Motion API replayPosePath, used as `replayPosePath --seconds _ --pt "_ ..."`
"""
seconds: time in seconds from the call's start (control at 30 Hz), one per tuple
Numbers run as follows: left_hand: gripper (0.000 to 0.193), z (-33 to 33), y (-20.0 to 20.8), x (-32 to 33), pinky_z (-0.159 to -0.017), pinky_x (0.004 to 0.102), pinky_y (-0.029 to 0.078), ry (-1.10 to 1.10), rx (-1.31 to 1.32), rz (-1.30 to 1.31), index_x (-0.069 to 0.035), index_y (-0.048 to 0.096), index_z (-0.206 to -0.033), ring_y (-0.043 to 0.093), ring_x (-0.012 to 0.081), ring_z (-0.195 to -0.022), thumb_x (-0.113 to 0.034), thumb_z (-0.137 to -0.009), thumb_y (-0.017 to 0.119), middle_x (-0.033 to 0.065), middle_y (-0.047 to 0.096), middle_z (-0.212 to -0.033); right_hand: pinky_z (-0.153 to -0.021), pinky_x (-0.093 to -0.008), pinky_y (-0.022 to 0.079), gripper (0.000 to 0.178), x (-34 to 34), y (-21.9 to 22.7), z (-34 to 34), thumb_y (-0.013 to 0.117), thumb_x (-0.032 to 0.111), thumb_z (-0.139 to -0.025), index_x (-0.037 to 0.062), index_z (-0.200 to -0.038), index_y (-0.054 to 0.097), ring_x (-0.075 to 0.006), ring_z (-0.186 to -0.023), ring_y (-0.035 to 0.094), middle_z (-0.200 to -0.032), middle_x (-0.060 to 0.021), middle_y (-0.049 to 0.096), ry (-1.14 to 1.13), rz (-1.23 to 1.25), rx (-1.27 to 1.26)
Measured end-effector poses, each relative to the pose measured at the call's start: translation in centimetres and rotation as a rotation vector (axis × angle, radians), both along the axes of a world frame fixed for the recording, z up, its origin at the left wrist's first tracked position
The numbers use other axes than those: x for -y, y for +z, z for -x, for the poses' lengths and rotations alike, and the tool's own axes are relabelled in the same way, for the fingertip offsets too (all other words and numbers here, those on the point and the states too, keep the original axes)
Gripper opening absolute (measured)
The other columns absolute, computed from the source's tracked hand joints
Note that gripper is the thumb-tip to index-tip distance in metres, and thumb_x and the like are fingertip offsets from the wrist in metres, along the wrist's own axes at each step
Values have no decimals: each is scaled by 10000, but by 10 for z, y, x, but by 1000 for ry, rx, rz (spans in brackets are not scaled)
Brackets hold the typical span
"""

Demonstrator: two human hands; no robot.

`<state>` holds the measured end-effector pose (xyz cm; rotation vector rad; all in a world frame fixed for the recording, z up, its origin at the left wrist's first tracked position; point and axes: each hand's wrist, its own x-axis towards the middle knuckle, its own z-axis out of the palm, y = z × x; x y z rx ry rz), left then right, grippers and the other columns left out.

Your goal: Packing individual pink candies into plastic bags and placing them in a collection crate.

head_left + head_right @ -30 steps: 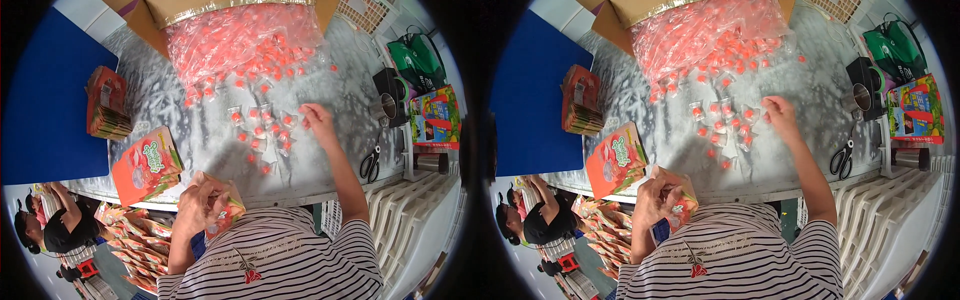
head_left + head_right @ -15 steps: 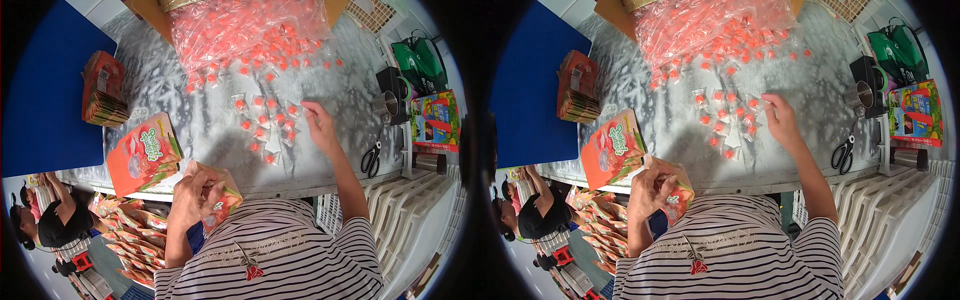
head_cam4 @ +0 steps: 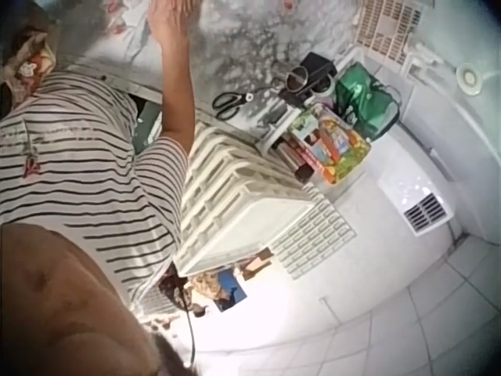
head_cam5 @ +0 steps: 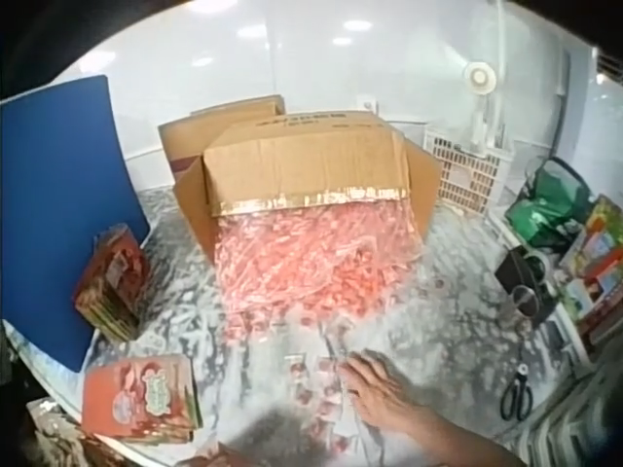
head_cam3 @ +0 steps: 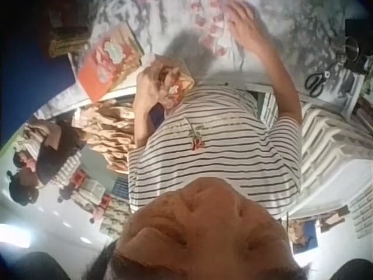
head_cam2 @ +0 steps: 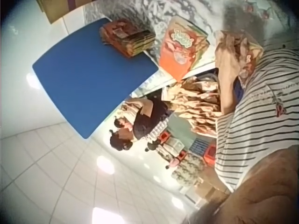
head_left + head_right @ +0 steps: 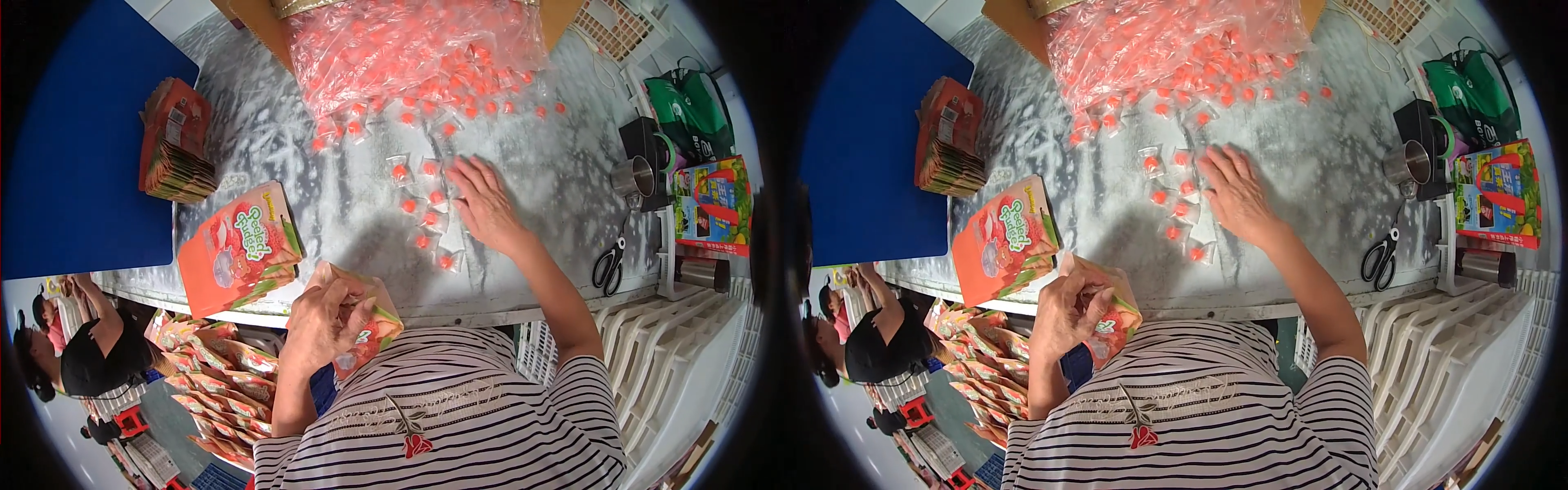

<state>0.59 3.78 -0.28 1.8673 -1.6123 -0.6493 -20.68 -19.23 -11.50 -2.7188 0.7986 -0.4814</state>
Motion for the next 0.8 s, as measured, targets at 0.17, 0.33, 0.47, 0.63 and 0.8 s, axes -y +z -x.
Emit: replayPosePath --seconds 0.17,0.33,0.47,0.63,0.8 --pt "139 -2 -2 -1 -540 278 493 18 -16 -5 -3 618 -902 631 181 -577 -94 -832 697 105 653 -704 -1102 -455 302 381 -4 -2 32 590 65 -850 -15 -1216 523 -349 -1297 379 -1323 -157 482 -178 64 42" --pt "144 -1 -6 3 -534 279 487 -9 23 -27 -3 620 -902 614 177 -554 -100 -832 701 96 639 -686 -1087 -441 332 335 -16 18 19 578 37 -842 0 -1174 551 -342 -1300 380 -1336 -124 480 -91 -9 125" --pt "151 2 -1 3 -533 278 486 -24 45 -11 -4 623 -906 608 174 -552 -108 -833 704 96 637 -685 -1074 -417 358 318 -21 23 -16 569 18 -844 51 -1160 582 -340 -1301 381 -1333 -102 491 26 -1 31" --pt "165 -1 -1 -3 -526 280 481 9 -13 -31 -6 627 -915 599 174 -544 -123 -833 709 94 635 -681 -1033 -407 389 276 -14 11 -4 597 44 -846 74 -1120 612 -340 -1252 426 -1264 -100 522 -18 -44 80" --pt "169 -2 -5 -1 -512 281 476 -6 19 -1 -6 622 -910 588 171 -525 -127 -833 711 90 622 -674 -1046 -501 326 307 -20 11 33 636 130 -854 29 -1136 570 -351 -1216 447 -1222 -145 523 -109 107 3"
